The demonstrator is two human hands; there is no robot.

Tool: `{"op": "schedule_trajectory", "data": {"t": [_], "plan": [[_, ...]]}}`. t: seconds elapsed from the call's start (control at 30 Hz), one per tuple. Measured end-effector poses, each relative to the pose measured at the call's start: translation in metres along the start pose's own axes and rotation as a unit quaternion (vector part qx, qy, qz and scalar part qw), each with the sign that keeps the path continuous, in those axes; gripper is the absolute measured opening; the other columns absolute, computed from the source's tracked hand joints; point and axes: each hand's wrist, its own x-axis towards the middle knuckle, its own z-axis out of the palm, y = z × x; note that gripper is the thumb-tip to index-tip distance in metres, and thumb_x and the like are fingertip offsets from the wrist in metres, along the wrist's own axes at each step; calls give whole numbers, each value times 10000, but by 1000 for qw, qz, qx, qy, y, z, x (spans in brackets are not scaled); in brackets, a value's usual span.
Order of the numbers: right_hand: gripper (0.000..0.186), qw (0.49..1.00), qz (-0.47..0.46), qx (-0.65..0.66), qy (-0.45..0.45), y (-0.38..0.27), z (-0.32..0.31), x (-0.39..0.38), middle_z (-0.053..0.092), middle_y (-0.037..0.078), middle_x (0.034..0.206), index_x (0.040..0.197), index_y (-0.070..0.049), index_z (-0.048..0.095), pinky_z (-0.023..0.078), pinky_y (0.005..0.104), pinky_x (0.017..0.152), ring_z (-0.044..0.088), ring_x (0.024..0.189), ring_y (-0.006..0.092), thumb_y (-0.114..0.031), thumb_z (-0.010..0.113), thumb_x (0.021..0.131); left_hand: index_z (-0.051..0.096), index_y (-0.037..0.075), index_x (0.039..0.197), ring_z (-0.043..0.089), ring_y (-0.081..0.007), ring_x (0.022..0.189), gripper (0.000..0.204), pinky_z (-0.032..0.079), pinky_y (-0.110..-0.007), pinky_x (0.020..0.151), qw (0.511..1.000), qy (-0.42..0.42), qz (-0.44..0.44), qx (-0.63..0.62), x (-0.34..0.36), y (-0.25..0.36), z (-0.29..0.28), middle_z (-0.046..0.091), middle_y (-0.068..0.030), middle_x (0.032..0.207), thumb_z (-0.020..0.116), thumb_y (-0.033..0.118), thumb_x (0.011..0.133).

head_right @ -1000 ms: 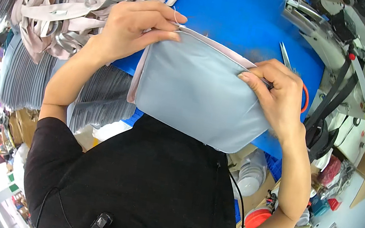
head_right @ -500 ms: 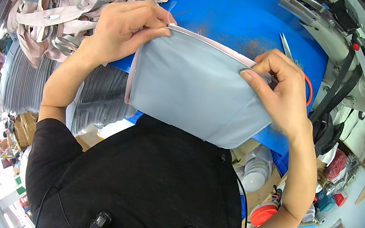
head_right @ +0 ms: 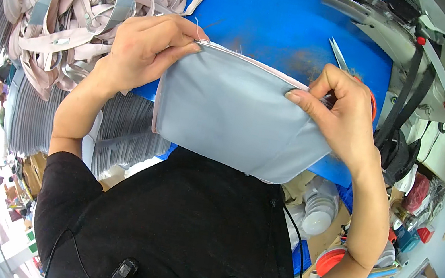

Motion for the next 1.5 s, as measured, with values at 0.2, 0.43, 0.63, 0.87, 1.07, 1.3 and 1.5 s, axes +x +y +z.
{"op": "schedule_trajectory", "data": {"t": [0.2, 0.43, 0.63, 0.87, 1.07, 1.3, 1.5], "plan": [[217, 988, 77, 133, 28, -13, -19, -3, 668, -11, 766, 836, -13, 667, 459, 244, 666, 577, 725, 56, -142, 839, 867, 635, -5, 786, 731, -205, 773, 148, 555, -293, 689, 1000, -27, -5, -2, 57, 5, -27, 760, -116, 929, 763, -12, 859], [165, 951, 108, 283, 63, -11, -16, 4, 687, -33, 749, 952, 1, 743, 449, 197, 627, 562, 673, 7, -158, 785, 945, 618, 12, 843, 644, -111, 820, 227, 488, -263, 698, 991, -125, -13, -43, 152, -31, -38, 734, -67, 951, 722, 173, 966], [151, 880, 161, 429, 128, 10, 11, 26, 708, -5, 776, 922, -8, 740, 444, 186, 617, 582, 674, 14, -152, 764, 961, 615, 24, 843, 594, -67, 855, 244, 473, -253, 744, 956, -232, -55, -168, 214, -99, 18, 706, -30, 945, 743, 192, 966], [183, 828, 193, 488, 197, 20, 18, 58, 720, 19, 810, 941, -5, 742, 486, 216, 634, 608, 687, 38, -185, 775, 946, 720, 20, 1162, 683, -182, 914, 288, 545, -344, 792, 957, -209, -35, -197, 242, -163, 68, 726, -90, 1024, 726, 160, 911], [218, 822, 239, 470, 216, 26, 16, 70, 720, 21, 807, 950, -2, 741, 489, 212, 635, 616, 685, 46, -216, 782, 939, 690, 72, 1275, 702, -256, 816, 411, 582, -415, 668, 969, -178, 158, -75, 258, -186, 82, 655, -100, 908, 663, 139, 870], [214, 817, 241, 480, 209, 27, 16, 74, 724, 12, 828, 950, -32, 751, 496, 217, 674, 626, 708, 52, -244, 779, 946, 693, 68, 1228, 704, -260, 839, 367, 578, -412, 694, 972, -180, 143, -53, 262, -184, 83, 669, -106, 920, 682, 149, 870], [238, 814, 242, 482, 215, 27, 16, 76, 728, 31, 819, 969, 3, 739, 506, 220, 648, 633, 691, 56, -230, 774, 942, 695, 65, 1187, 706, -264, 858, 331, 574, -408, 716, 973, -183, 134, -42, 265, -183, 84, 680, -111, 930, 698, 157, 869]]}}
